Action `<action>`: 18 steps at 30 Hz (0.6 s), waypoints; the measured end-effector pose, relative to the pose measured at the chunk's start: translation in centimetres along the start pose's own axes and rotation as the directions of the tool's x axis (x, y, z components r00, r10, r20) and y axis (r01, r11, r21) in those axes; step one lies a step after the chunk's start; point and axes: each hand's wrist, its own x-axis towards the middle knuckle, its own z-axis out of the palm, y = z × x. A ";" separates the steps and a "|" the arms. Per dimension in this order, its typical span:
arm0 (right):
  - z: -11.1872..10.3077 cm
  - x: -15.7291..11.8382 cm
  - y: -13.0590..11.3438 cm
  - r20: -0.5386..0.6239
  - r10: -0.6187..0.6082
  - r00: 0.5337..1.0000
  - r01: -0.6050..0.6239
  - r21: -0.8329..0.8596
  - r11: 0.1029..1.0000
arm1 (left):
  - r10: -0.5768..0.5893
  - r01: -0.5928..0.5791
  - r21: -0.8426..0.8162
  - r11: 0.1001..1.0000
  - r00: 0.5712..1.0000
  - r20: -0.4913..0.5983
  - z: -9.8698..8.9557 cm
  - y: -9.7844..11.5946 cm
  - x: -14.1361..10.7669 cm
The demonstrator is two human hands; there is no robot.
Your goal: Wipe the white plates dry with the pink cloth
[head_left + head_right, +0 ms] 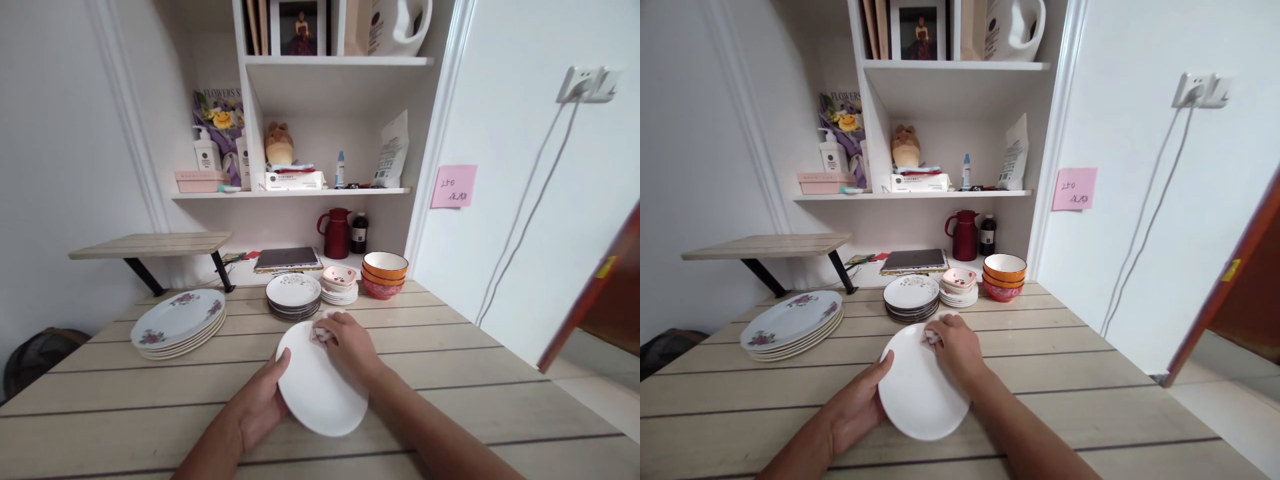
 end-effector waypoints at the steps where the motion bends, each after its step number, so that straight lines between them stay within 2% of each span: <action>1: 0.4 0.2 -0.3 -0.011 -0.026 1.000 0.026 0.007 1.000 | 0.011 -0.011 -0.007 1.000 1.000 0.014 0.0 0.0 0.1; 7: 1.1 0.1 -2.0 0.005 -0.258 0.966 0.256 0.103 0.961 | -0.016 0.015 0.012 1.000 1.000 0.027 -0.6 -0.4 0.6; 12: 0.0 -0.6 -3.3 0.076 -0.480 0.874 0.434 0.325 0.840 | -0.063 0.064 -0.007 0.998 0.992 0.106 -0.6 -0.3 0.7; 16: -1.5 -1.5 -4.3 0.180 -0.560 0.809 0.420 0.488 0.765 | -0.054 0.063 -0.047 0.997 0.986 0.159 -0.4 -0.2 0.6; 18: -2.4 -2.0 -4.2 0.289 -0.593 0.752 0.378 0.548 0.746 | -0.039 0.048 -0.055 0.997 0.986 0.164 -0.2 -0.1 0.4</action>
